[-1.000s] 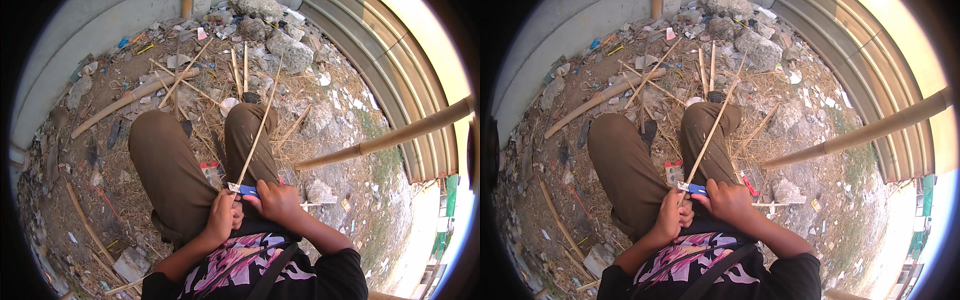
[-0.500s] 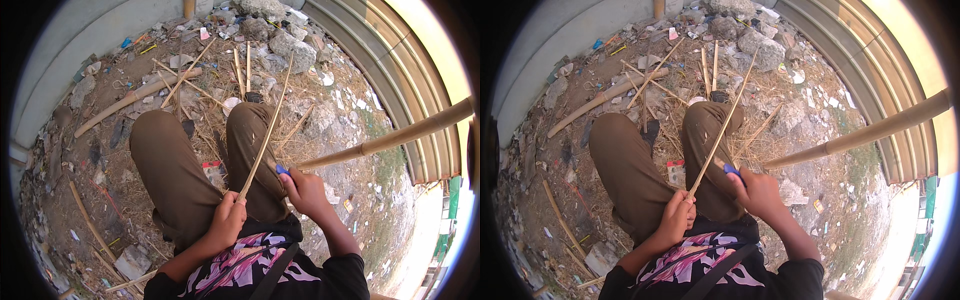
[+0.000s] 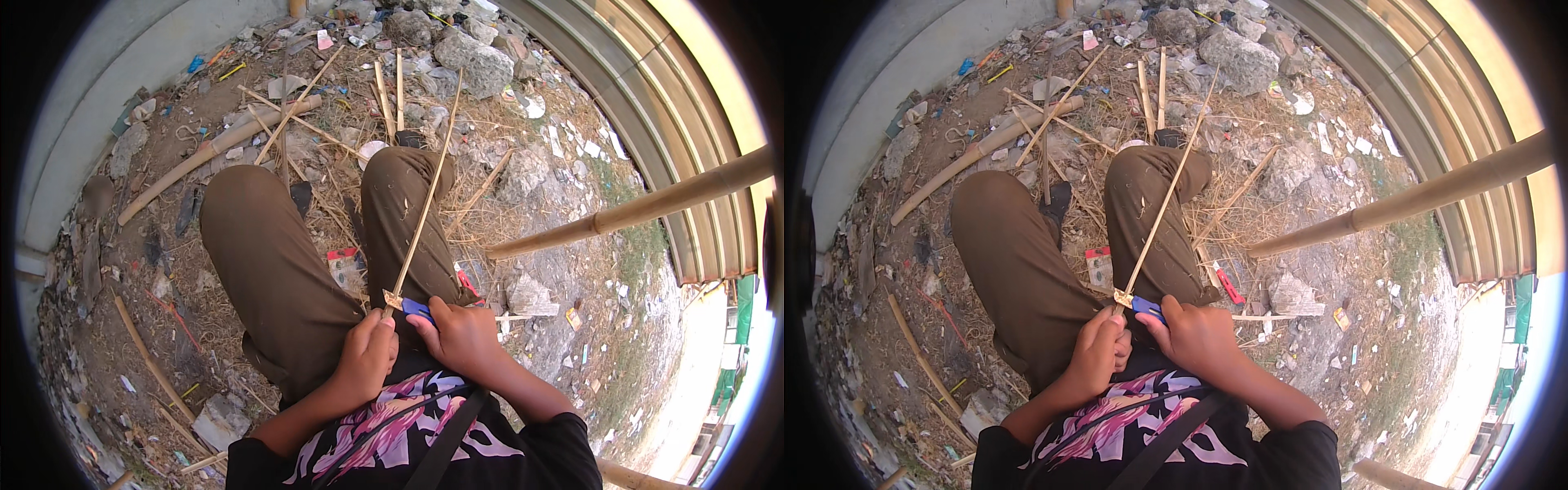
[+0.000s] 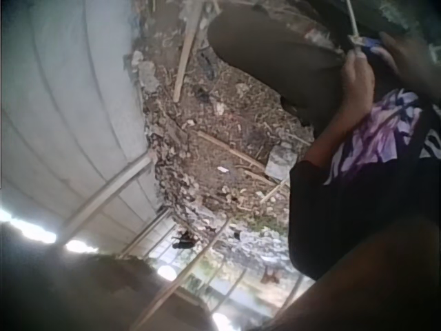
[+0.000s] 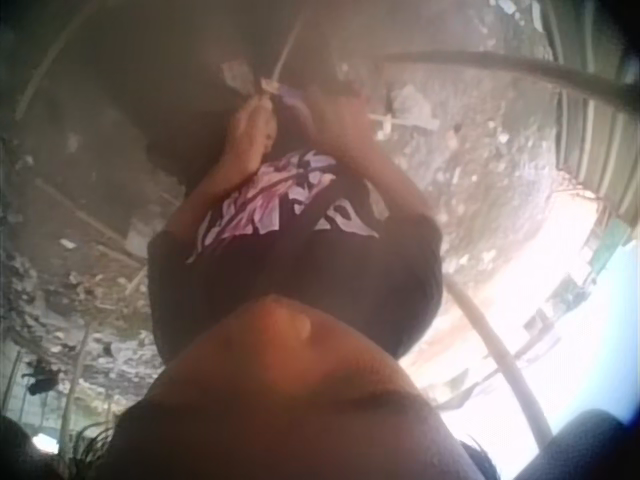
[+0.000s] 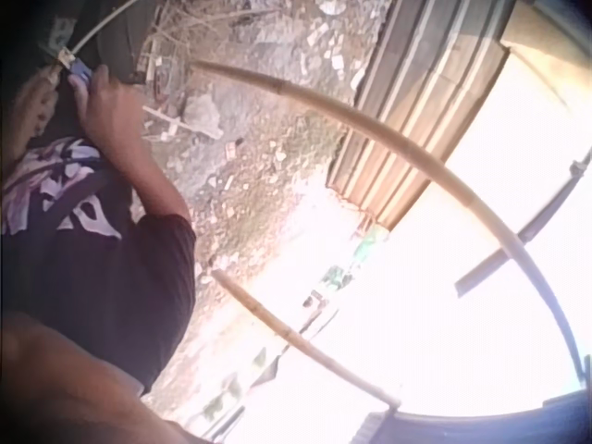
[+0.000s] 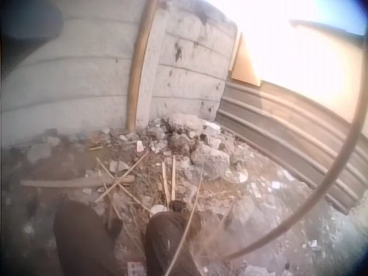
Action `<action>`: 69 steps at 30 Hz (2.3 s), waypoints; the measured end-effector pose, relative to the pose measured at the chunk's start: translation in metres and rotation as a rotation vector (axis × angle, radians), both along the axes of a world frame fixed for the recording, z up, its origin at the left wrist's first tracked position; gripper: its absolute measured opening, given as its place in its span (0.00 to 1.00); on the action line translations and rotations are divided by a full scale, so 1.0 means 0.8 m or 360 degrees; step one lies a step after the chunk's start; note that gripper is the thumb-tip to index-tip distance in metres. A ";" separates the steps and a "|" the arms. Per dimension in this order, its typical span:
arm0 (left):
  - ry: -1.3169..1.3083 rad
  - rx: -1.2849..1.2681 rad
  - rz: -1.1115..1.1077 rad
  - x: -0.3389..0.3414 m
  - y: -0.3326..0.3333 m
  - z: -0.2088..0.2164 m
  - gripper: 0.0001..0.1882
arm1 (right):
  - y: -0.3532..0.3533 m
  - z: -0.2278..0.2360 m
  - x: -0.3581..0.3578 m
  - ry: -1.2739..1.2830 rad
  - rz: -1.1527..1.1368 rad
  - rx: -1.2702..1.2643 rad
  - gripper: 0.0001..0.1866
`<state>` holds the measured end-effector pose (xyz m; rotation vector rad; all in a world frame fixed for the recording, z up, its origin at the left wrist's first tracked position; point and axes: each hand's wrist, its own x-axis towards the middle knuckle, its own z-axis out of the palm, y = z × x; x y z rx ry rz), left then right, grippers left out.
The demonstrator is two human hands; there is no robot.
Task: The person sits on the ground and uses a knife to sharpen and split thin bamboo sticks. They hold the sticks in one hand and carefully shave the edges with the knife, occasionally rotating the sticks to work on different sides.
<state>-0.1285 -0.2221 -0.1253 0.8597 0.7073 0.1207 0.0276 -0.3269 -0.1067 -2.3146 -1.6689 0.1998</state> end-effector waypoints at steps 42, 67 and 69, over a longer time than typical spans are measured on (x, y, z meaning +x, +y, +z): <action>0.0007 0.0242 -0.0029 -0.005 -0.006 0.009 0.13 | 0.010 0.006 0.031 -0.0033 0.0182 0.0010 0.26; -0.0058 0.0589 -0.0097 -0.003 -0.003 0.008 0.10 | 0.010 -0.007 0.055 0.0158 -0.0083 -0.0113 0.25; -0.0079 0.0642 -0.0113 -0.004 -0.002 0.007 0.10 | 0.008 -0.009 0.049 0.0083 -0.0008 -0.0090 0.24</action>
